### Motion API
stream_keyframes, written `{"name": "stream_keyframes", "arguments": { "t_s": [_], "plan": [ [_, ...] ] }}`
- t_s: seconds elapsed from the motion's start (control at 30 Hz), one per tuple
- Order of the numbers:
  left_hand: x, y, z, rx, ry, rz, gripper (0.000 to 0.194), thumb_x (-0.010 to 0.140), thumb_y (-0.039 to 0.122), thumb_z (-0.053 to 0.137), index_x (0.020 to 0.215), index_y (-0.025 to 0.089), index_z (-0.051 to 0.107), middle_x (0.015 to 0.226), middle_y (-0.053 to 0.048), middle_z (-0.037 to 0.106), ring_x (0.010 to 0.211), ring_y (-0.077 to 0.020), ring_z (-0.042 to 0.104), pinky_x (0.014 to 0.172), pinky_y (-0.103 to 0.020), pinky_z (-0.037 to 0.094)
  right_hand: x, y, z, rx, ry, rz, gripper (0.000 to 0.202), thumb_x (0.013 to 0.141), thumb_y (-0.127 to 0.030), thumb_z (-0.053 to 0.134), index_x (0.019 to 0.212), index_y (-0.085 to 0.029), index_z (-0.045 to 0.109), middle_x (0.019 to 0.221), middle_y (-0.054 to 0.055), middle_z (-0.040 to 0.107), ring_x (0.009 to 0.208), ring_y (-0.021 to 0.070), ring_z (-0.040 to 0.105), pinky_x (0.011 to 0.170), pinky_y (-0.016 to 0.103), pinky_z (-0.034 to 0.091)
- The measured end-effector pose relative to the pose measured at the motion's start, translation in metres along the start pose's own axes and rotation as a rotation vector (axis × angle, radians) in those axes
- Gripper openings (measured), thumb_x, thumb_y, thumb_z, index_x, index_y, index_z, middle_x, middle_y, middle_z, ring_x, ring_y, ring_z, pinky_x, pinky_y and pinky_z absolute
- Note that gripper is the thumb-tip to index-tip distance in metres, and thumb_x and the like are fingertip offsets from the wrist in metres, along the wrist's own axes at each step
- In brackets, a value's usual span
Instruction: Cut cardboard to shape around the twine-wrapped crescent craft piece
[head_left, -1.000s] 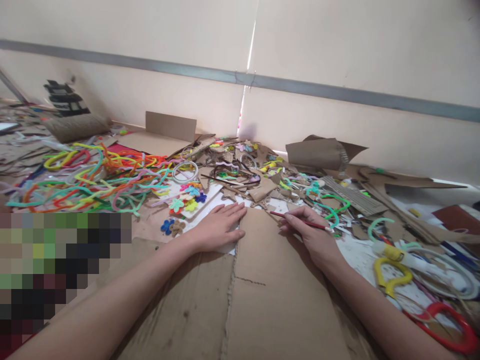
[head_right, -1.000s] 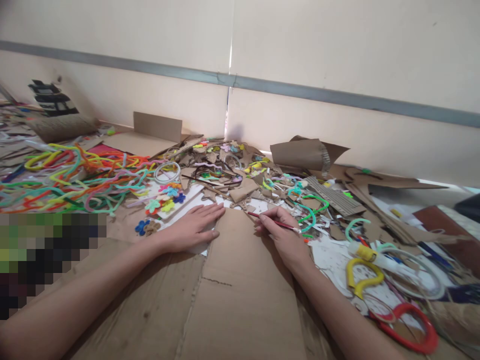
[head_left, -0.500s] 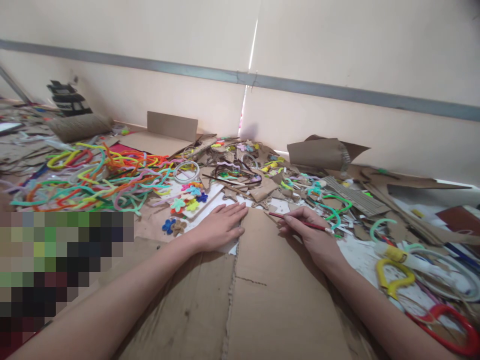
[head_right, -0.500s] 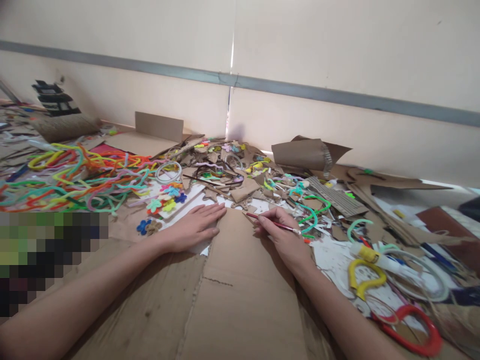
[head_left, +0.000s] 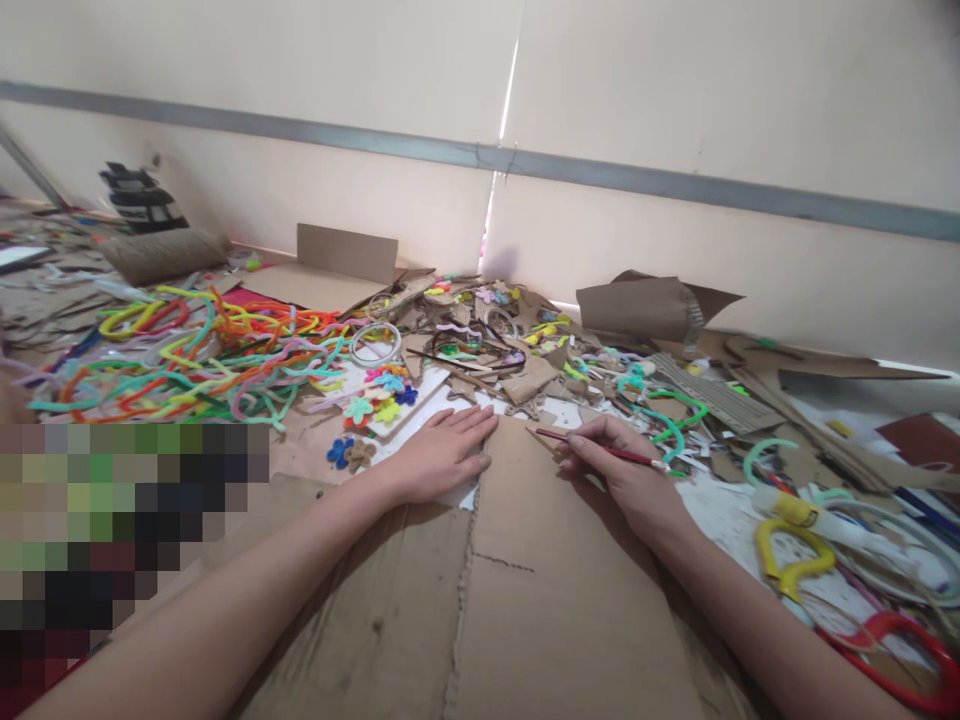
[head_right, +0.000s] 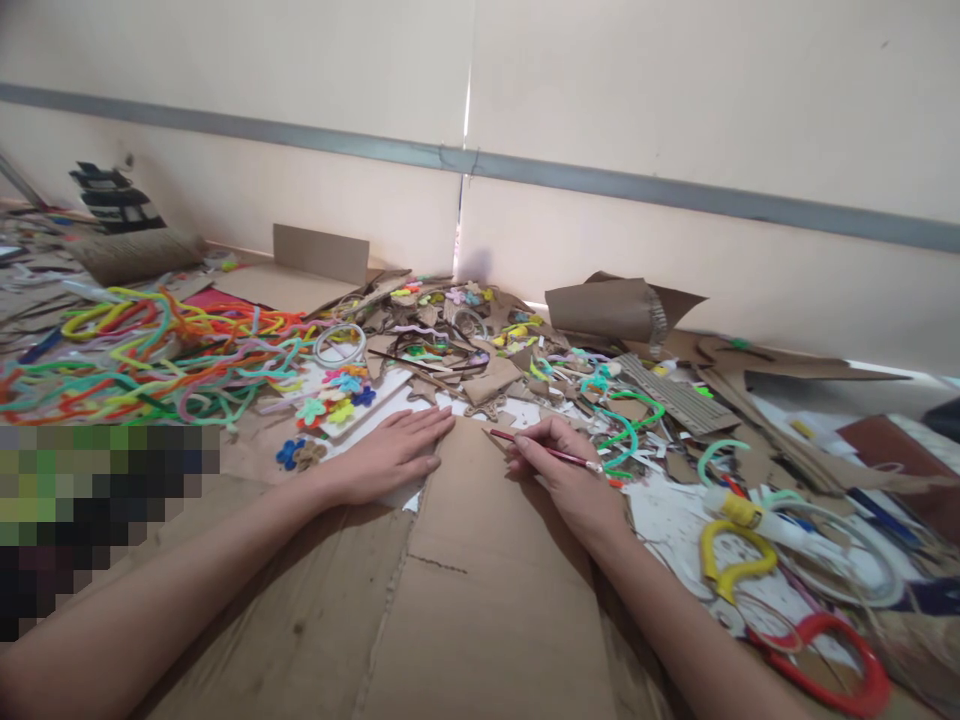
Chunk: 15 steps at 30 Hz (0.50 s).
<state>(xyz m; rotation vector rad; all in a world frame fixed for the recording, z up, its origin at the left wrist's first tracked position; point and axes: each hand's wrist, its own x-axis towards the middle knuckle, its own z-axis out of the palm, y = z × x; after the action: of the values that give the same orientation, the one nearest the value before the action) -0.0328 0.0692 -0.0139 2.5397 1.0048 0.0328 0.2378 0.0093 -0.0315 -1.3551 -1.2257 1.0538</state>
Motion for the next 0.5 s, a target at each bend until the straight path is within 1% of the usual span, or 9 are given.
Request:
{"name": "stream_keyframes", "arguments": {
  "t_s": [0.23,0.37,0.5],
  "plan": [
    [0.0,0.0,0.001,0.011,0.002,-0.001,0.067,0.104,0.044,0.032,0.165,0.016,0.026,0.174,-0.01,0.016,0.161,-0.0211,0.013,0.129,-0.043,0.012,-0.006,-0.007,0.004,-0.013,-0.051,-0.004,0.03,0.085,-0.05,0.081,0.087,-0.022,0.07,0.081,0.001,0.078,0.071,0.0164,0.072,0.071,0.029,0.056],
    [0.0,0.0,0.001,0.014,0.004,0.002,0.067,0.104,0.044,0.033,0.164,0.016,0.027,0.174,-0.01,0.017,0.161,-0.0219,0.013,0.129,-0.043,0.013,-0.012,-0.012,0.008,-0.014,-0.073,0.031,0.029,0.086,-0.05,0.079,0.086,-0.022,0.069,0.079,0.002,0.079,0.071,0.0164,0.072,0.07,0.028,0.055],
    [0.0,-0.001,0.001,0.018,0.0,0.0,0.066,0.105,0.044,0.031,0.164,0.016,0.026,0.174,-0.009,0.016,0.161,-0.0202,0.013,0.129,-0.041,0.012,-0.016,-0.016,0.012,0.001,-0.084,0.057,0.029,0.085,-0.049,0.08,0.086,-0.022,0.07,0.075,0.001,0.078,0.07,0.0165,0.072,0.069,0.027,0.055]
  ]
}}
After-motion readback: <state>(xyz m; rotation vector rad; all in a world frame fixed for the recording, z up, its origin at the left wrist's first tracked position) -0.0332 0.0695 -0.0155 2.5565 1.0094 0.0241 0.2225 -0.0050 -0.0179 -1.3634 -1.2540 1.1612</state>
